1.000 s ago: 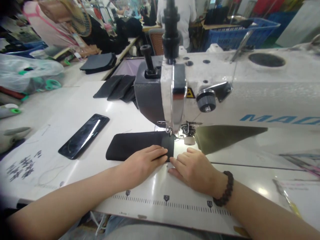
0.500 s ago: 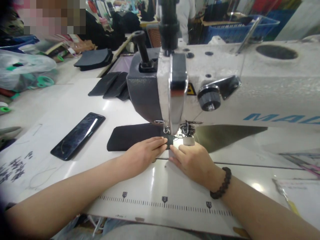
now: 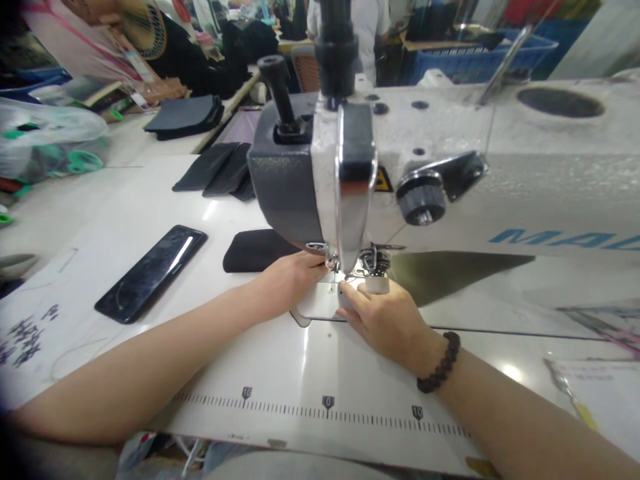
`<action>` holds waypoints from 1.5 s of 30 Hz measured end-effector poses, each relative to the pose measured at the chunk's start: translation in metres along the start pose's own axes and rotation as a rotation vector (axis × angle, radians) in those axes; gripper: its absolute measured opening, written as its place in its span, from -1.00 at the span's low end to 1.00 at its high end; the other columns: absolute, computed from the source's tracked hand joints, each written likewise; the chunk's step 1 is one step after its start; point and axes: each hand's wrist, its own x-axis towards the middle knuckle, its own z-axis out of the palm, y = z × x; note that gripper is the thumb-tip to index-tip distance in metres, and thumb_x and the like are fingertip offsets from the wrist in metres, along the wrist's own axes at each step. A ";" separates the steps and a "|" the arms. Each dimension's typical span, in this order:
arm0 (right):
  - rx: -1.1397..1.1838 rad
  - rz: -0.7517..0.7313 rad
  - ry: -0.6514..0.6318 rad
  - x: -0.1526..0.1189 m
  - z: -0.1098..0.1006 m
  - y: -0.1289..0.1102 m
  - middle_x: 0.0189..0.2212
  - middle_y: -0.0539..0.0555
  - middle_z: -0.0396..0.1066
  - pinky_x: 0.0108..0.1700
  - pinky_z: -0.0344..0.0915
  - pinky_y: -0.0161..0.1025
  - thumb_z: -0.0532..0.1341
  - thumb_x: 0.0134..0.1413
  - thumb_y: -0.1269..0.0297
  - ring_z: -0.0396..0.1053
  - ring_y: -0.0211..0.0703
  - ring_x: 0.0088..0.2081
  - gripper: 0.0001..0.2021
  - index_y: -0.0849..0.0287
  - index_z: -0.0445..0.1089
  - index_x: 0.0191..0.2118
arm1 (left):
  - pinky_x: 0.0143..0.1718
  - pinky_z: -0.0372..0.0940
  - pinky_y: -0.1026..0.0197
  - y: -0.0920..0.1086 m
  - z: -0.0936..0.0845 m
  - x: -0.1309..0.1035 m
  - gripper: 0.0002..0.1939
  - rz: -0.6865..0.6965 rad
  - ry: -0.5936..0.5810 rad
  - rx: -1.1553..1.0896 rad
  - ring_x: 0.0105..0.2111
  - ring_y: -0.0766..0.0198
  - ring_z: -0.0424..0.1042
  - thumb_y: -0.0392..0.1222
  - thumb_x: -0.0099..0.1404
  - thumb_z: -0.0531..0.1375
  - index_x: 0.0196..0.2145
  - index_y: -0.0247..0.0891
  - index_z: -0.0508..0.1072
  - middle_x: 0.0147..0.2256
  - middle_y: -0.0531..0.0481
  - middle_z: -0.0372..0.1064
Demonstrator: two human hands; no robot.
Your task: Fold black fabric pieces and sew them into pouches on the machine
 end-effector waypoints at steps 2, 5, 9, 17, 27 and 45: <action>0.002 0.004 -0.006 0.000 0.000 0.000 -0.33 0.16 0.41 -0.28 0.21 -0.20 0.03 0.11 0.17 0.32 -0.11 -0.31 -0.67 0.26 0.33 -0.10 | -0.07 0.22 0.22 -0.001 0.000 0.002 -0.82 -0.020 -0.010 0.015 -0.13 0.21 0.30 -0.38 0.25 0.00 -0.23 -0.42 0.36 -0.20 -0.15 0.32; -0.005 0.010 -0.011 0.000 -0.001 0.000 -0.36 0.14 0.41 -0.30 0.21 -0.19 0.04 0.10 0.16 0.31 -0.11 -0.34 -0.66 0.25 0.32 -0.09 | -0.08 0.22 0.24 0.000 -0.002 0.003 -0.83 -0.029 -0.035 0.027 -0.16 0.21 0.31 -0.38 0.25 0.02 -0.27 -0.42 0.38 -0.23 -0.14 0.33; 0.013 0.011 -0.020 0.000 0.000 -0.001 -0.34 0.16 0.41 -0.26 0.22 -0.18 0.03 0.11 0.18 0.33 -0.11 -0.32 -0.67 0.27 0.32 -0.09 | -0.05 0.20 0.25 0.007 -0.007 -0.002 -0.81 -0.014 -0.063 0.037 -0.10 0.20 0.28 -0.38 0.24 0.04 -0.21 -0.45 0.37 -0.19 -0.18 0.32; 0.014 0.014 -0.006 0.000 -0.001 -0.001 -0.38 0.13 0.42 -0.30 0.24 -0.20 0.06 0.10 0.20 0.34 -0.13 -0.35 -0.69 0.25 0.31 -0.10 | -0.09 0.21 0.00 0.005 -0.016 -0.011 -0.60 -0.314 -0.137 0.124 0.00 0.00 0.21 -0.47 0.23 -0.04 0.04 -0.43 0.19 -0.01 -0.32 0.20; 0.038 -0.001 -0.028 -0.001 -0.004 0.000 -0.33 0.14 0.41 -0.27 0.22 -0.19 0.06 0.09 0.26 0.33 -0.13 -0.33 -0.71 0.25 0.32 -0.09 | -0.18 0.30 0.11 -0.026 -0.065 -0.070 -0.47 -0.586 0.427 -1.011 -0.23 0.20 0.40 -0.40 0.14 0.01 0.10 -0.38 0.09 -0.18 -0.18 0.34; 0.084 -0.257 0.039 -0.007 -0.008 -0.005 -0.53 0.05 0.29 -0.39 0.10 -0.22 0.00 0.14 0.20 0.17 -0.23 -0.50 -0.67 0.31 0.36 -0.15 | 0.03 0.14 0.14 0.029 -0.001 -0.031 -0.62 -0.019 0.035 0.054 -0.02 0.11 0.21 -0.11 0.20 0.13 -0.10 -0.45 0.33 -0.08 -0.20 0.26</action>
